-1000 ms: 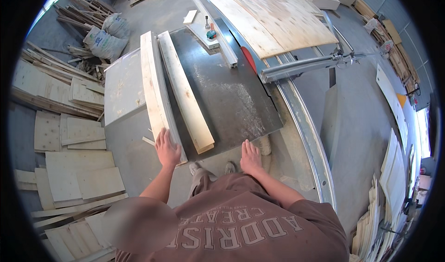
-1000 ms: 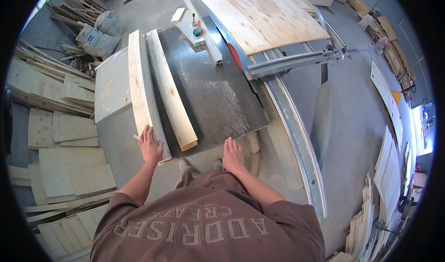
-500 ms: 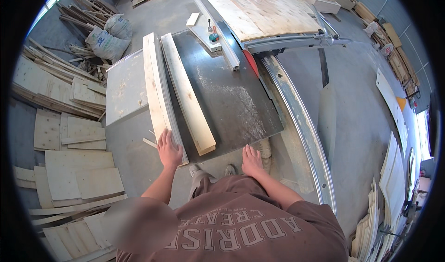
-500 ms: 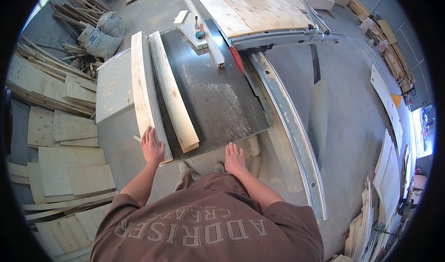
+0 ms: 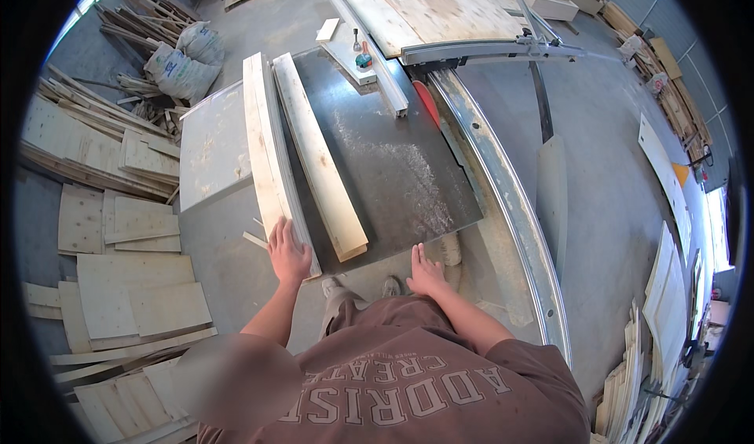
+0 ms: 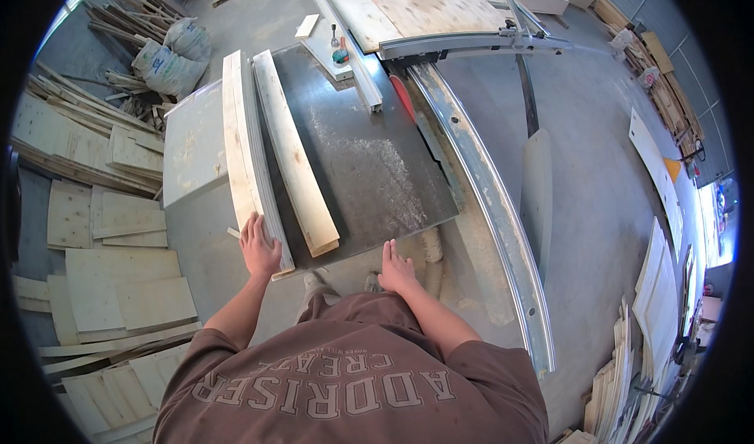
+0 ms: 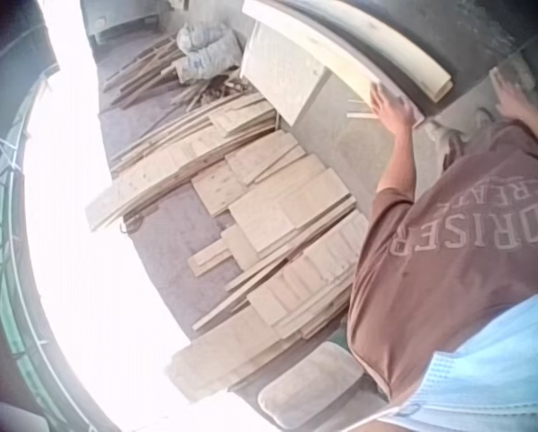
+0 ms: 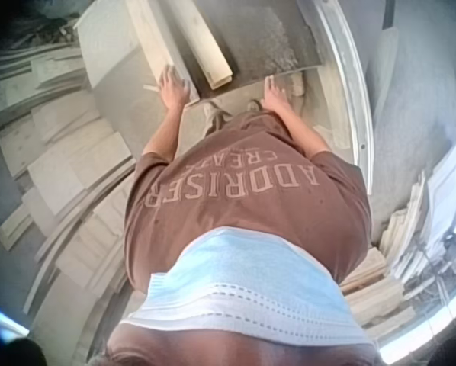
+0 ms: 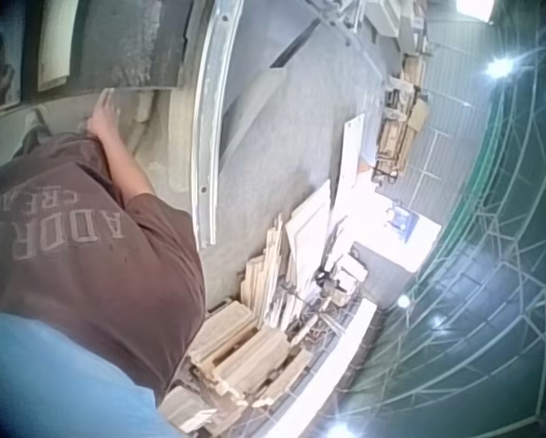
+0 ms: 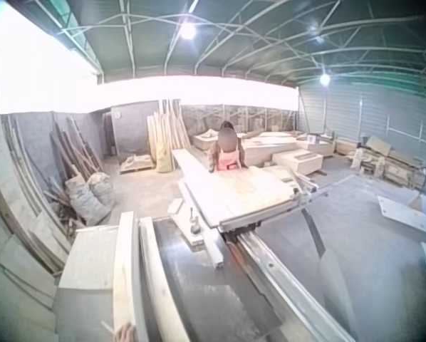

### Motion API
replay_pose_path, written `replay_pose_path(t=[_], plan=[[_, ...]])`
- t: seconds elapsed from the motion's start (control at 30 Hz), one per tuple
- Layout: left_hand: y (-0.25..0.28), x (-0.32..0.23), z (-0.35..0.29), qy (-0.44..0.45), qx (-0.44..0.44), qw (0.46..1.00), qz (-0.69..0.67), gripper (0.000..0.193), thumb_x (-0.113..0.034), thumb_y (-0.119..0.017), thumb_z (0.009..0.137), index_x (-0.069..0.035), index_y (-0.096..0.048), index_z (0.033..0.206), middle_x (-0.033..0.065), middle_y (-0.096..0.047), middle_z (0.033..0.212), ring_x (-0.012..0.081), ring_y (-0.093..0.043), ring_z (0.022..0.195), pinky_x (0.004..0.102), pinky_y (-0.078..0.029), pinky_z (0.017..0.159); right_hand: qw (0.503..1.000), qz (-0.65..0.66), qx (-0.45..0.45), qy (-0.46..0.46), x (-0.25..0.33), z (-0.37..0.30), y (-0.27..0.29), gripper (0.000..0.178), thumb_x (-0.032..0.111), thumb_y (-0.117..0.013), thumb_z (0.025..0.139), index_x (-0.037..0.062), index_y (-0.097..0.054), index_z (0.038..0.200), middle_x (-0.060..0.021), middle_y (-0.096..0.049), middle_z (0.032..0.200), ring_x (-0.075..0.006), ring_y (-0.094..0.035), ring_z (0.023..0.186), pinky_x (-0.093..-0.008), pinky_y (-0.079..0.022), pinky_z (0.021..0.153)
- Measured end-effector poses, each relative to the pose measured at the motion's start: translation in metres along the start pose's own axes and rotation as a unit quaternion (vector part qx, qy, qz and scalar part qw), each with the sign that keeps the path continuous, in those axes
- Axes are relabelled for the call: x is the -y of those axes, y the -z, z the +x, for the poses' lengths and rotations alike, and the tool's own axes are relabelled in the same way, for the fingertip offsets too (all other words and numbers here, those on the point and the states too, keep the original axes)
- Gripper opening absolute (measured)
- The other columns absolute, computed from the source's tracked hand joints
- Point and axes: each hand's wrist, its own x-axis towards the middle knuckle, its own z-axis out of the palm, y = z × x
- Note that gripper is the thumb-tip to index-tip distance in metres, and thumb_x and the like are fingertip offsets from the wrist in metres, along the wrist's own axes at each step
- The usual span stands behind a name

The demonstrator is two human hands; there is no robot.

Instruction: The person feeds long wooden planks through a table saw to cut them into shorter pieces. They handle each plank by hand, guiding it along the saw blade and stacking the cut pieces on the table. Another person in a pink apron assists by moving cut pieces aside.

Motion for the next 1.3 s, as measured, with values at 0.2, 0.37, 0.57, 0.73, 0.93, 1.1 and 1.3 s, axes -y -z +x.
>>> replay_pose_path(t=[0.2,0.37,0.57,0.73,0.93,1.1,1.3], plan=[[0.002,-0.003,0.004,0.002,0.004,1.000,0.006,0.076,-0.015,-0.073,0.083,-0.008,-0.050,0.156,0.0143,-0.044,0.171,0.0345,-0.038,0.158,0.0505,-0.030,0.129,1.000,0.002,0.015,-0.013,0.000,0.003,0.003,0.113,0.037,-0.074,0.096,0.0010,-0.002,0.175,-0.0211,-0.006,0.185,-0.0377,-0.053,0.150,-0.0608,-0.042,0.119],[0.002,-0.001,0.000,0.006,0.005,1.000,0.013,0.076,-0.014,-0.073,0.083,-0.007,-0.050,0.155,0.0144,-0.044,0.171,0.0345,-0.038,0.158,0.0506,-0.030,0.129,0.999,0.028,0.031,-0.021,0.006,-0.007,0.013,0.107,0.026,-0.070,0.095,0.0036,-0.002,0.176,-0.0175,-0.004,0.186,-0.0377,-0.052,0.151,-0.0621,-0.038,0.124],[0.005,-0.002,0.003,0.005,0.007,1.000,0.011,0.075,-0.014,-0.072,0.084,-0.007,-0.051,0.155,0.0145,-0.044,0.171,0.0349,-0.038,0.158,0.0507,-0.031,0.129,0.999,0.020,0.041,-0.023,0.009,-0.010,0.021,0.108,0.026,-0.070,0.096,0.0040,-0.001,0.176,-0.0175,-0.003,0.186,-0.0378,-0.055,0.148,-0.0615,-0.041,0.122],[0.006,-0.003,0.007,0.004,0.006,1.000,0.011,0.075,-0.014,-0.071,0.084,-0.007,-0.051,0.155,0.0147,-0.045,0.171,0.0354,-0.039,0.157,0.0509,-0.031,0.128,0.999,0.013,0.047,-0.023,0.010,-0.006,0.023,0.108,0.026,-0.069,0.096,0.0041,-0.001,0.176,-0.0173,-0.002,0.186,-0.0376,-0.057,0.146,-0.0603,-0.044,0.119],[0.007,-0.002,0.013,0.002,0.006,1.000,0.010,0.074,-0.014,-0.071,0.084,-0.007,-0.051,0.155,0.0147,-0.045,0.171,0.0354,-0.039,0.157,0.0510,-0.032,0.128,0.999,0.013,0.040,-0.021,0.010,-0.001,0.024,0.107,0.026,-0.068,0.096,0.0046,-0.001,0.176,-0.0167,-0.002,0.186,-0.0374,-0.058,0.145,-0.0599,-0.045,0.118],[0.008,-0.003,0.017,0.004,0.008,1.000,0.008,0.074,-0.014,-0.071,0.084,-0.007,-0.051,0.155,0.0145,-0.045,0.170,0.0351,-0.039,0.157,0.0509,-0.031,0.128,0.998,0.015,0.046,-0.027,0.011,0.001,0.028,0.105,0.026,-0.068,0.097,0.0051,-0.002,0.176,-0.0158,-0.003,0.186,-0.0370,-0.057,0.146,-0.0601,-0.044,0.119],[0.009,-0.003,0.024,0.006,0.011,1.000,0.011,0.075,-0.015,-0.072,0.084,-0.008,-0.050,0.155,0.0143,-0.045,0.171,0.0346,-0.039,0.157,0.0506,-0.031,0.128,0.998,0.021,0.052,-0.028,0.013,0.003,0.036,0.105,0.027,-0.068,0.098,0.0053,-0.002,0.176,-0.0159,-0.003,0.186,-0.0367,-0.056,0.147,-0.0610,-0.044,0.120]])
